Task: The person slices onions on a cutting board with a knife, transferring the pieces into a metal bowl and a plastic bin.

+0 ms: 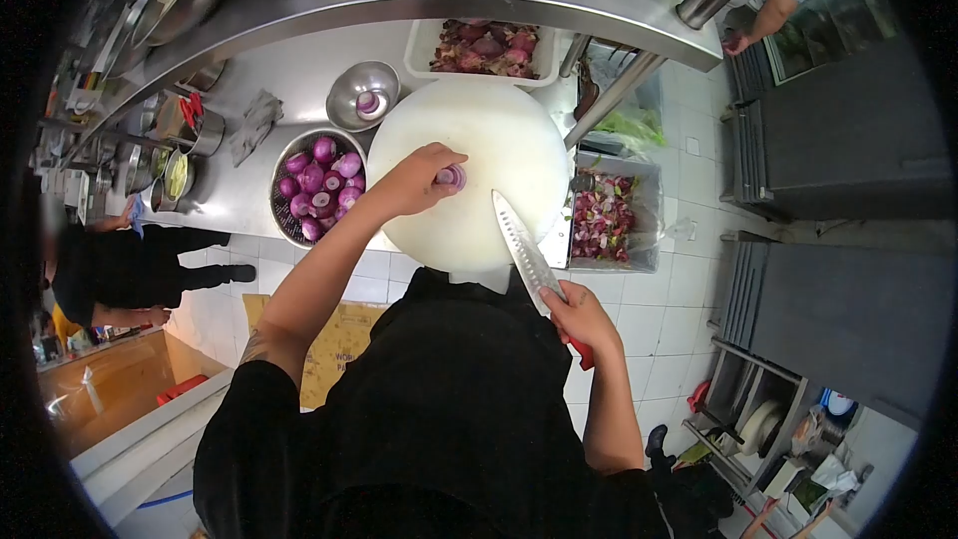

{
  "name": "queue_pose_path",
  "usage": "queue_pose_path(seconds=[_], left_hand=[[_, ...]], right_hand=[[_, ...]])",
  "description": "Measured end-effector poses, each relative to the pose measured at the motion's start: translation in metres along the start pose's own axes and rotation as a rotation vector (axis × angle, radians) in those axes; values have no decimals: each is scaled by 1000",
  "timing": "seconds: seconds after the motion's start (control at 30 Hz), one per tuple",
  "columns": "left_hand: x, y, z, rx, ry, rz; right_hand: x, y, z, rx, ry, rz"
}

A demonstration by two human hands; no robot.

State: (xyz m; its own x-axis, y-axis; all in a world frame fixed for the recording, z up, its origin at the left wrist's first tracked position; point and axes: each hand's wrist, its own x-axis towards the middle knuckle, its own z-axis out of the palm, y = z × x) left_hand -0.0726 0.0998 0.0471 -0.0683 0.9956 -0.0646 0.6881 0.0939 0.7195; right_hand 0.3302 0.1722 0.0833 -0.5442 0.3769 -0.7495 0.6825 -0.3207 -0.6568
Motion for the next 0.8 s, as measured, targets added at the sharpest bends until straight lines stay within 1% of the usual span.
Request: queue_pose_path(seconds=[0.13,0.23,0.33,0.43,0.53,0.57,0.67,0.7,0.73,0.8], left_hand=[[2,-3,-5,-3,-63,-34],[-2,4,-7,-33,-67,-65],[-13,14,-3,-104,-14,-49],[-25,18,6,-67,44,16],[-39,22,9,-91,96,-35],[-39,14,5,-86,134,15],[-30,-9,-38,-230,300,-90],[-23,-26,-53,-198,390,-151],[-13,-48,-70,-167,477,-211],[10,-129,-91,-10,643,-234]], right_hand=[[-3,8,-1,20,10,-12],[-4,9,-2,38,7,-25],[-6,4,-2,32,17,-6],[-2,10,-5,29,18,-8],[-5,6,-4,31,18,0],[-5,6,-4,30,20,4],[-7,5,-4,43,41,13],[-10,4,-4,55,52,16],[-13,4,-3,68,64,21],[-17,5,-2,77,95,47]])
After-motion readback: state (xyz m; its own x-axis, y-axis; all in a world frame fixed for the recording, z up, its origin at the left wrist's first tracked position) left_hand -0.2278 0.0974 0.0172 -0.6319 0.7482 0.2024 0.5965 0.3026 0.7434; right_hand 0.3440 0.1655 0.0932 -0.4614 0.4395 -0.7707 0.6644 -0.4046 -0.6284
